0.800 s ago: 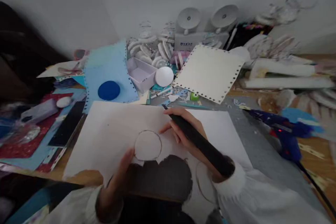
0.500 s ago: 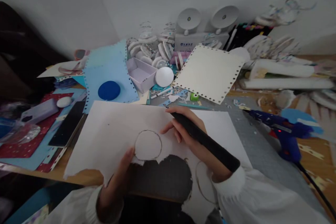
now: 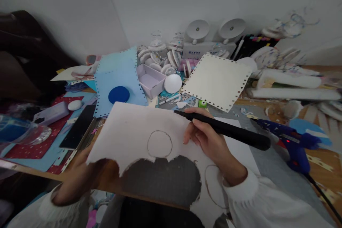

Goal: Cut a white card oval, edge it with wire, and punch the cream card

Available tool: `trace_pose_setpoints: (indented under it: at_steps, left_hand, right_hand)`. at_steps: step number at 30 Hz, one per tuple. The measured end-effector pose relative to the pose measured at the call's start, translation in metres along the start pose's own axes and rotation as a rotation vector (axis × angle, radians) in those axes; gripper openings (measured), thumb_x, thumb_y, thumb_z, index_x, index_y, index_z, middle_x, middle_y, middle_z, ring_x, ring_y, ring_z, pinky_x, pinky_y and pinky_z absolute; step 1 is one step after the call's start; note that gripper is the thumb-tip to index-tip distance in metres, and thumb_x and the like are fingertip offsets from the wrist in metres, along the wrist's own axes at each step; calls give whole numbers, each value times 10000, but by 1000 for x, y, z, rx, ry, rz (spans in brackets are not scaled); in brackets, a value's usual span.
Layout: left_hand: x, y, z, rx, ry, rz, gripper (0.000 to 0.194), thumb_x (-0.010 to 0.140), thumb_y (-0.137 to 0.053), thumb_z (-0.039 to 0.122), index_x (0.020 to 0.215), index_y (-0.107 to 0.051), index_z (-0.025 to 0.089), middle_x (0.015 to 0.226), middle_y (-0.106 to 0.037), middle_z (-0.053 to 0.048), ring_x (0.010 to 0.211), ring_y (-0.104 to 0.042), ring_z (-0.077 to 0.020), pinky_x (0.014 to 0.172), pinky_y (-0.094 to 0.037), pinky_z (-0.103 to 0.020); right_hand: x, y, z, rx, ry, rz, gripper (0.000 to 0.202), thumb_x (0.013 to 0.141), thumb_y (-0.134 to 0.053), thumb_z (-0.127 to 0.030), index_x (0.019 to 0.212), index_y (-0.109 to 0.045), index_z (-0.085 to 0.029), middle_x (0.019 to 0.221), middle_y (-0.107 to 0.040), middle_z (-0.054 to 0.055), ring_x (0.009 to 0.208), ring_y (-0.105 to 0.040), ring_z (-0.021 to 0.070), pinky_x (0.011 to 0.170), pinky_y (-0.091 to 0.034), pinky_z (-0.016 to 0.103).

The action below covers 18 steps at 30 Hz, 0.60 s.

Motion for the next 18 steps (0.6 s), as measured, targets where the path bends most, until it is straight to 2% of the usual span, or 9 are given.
trace_pose_setpoints:
  at_steps: [3, 5, 7, 9, 13, 16, 18]
  left_hand:
    - [4, 7, 4, -213, 74, 6, 453, 873, -405, 530, 944, -668, 168, 873, -683, -86, 770, -637, -217, 571, -508, -287]
    - [3, 4, 1, -401, 190, -7, 413, 825, -501, 516, 946, -653, 151, 836, -681, -82, 682, -625, -189, 510, -479, -255]
    - [0, 3, -4, -419, 253, 9, 352, 742, -647, 449, 938, -635, 156, 813, -676, -52, 659, -616, -164, 524, -474, -230]
    - [-2, 9, -5, -223, 179, 48, 327, 700, -694, 423, 893, -630, 167, 771, -668, -22, 652, -610, -153, 556, -480, -225]
    - [-11, 27, 1, 231, -47, 152, 311, 785, -587, 475, 901, -636, 191, 822, -670, -29, 670, -612, -161, 585, -490, -248]
    - [-23, 36, 10, 401, -179, 244, 310, 852, -519, 444, 1031, -608, 208, 978, -655, -55, 764, -625, -177, 657, -514, -284]
    - [-33, 30, 21, 457, -338, 245, 274, 877, -506, 371, 1084, -583, 209, 1058, -635, -73, 876, -621, -192, 754, -523, -314]
  right_hand:
    - [-1, -3, 0, -20, -43, -34, 278, 877, -436, -392, 1104, -517, -252, 451, -576, -18, 394, -438, 150, 361, -226, 252]
    - [-4, -5, -1, -18, -68, -71, 301, 898, -418, -392, 1144, -521, -251, 449, -587, -9, 392, -433, 152, 369, -226, 258]
    - [-9, -5, -3, -20, -70, -99, 311, 919, -405, -383, 1170, -527, -247, 478, -613, 2, 398, -439, 152, 377, -245, 262]
    - [-15, -1, -8, -49, -42, -103, 309, 932, -398, -376, 1167, -548, -242, 540, -650, 18, 412, -456, 148, 387, -277, 264]
    - [-28, 10, -16, -192, 49, -92, 295, 939, -412, -365, 1149, -570, -230, 667, -694, 46, 509, -537, 160, 429, -352, 268]
    - [-40, 14, -20, -356, 87, -88, 310, 937, -431, -370, 1188, -544, -227, 698, -685, 38, 514, -520, 147, 458, -392, 271]
    - [-48, 11, -24, -475, 81, -73, 315, 936, -437, -374, 1200, -527, -229, 698, -674, 26, 493, -499, 131, 479, -418, 270]
Point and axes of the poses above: each hand's wrist, its own x-axis towards the middle knuckle, its own y-axis out of the back of the hand, z = x × y, the point moved 6 cm from there along x, towards the middle knuckle
